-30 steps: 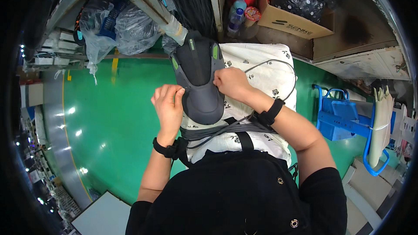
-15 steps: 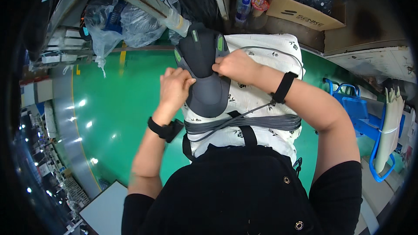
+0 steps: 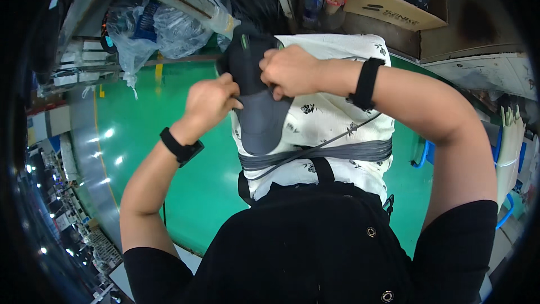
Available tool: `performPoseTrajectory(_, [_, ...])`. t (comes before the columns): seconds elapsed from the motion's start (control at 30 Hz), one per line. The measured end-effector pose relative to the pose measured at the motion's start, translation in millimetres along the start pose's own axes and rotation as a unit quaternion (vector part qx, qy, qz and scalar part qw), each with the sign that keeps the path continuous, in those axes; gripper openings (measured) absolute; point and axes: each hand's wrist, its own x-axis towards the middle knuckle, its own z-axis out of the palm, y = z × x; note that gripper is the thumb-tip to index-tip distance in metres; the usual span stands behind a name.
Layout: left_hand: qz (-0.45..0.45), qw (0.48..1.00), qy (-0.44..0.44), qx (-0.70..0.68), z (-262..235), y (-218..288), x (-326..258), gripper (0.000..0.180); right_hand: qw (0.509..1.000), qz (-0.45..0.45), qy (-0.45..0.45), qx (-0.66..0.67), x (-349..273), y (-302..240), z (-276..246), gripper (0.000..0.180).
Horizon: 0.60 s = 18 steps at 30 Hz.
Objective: Lacing shoelaces on athletic shoes in a factory assembly line environment.
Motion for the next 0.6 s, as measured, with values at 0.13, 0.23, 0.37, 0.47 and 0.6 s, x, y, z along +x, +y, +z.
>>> performPoseTrajectory(0.13, [0.028, 0.998, -0.035, -0.048, -7, -7, 9, 0.017, 0.999, 0.013, 0.037, -0.011, -4, -1, 4, 0.018])
performPoseTrajectory(0.23, [0.0, 0.966, -0.105, -0.235, -15, -35, 16, 0.017, 0.996, 0.008, 0.088, -0.005, 1, 4, 11, 0.018])
performPoseTrajectory(0.37, [-0.091, 0.932, -0.149, -0.317, 5, -47, 36, 0.016, 0.992, 0.054, -0.074, 0.088, 24, 33, 3, 0.015])
performPoseTrajectory(0.47, [-0.112, 0.939, -0.152, -0.286, 7, -31, 45, 0.015, 0.958, 0.128, -0.242, 0.083, 40, 42, 6, 0.013])
performPoseTrajectory(0.6, [-0.086, 0.977, -0.147, -0.128, 9, -22, 23, 0.015, 0.952, 0.209, -0.217, 0.045, 55, -1, 9, 0.013])
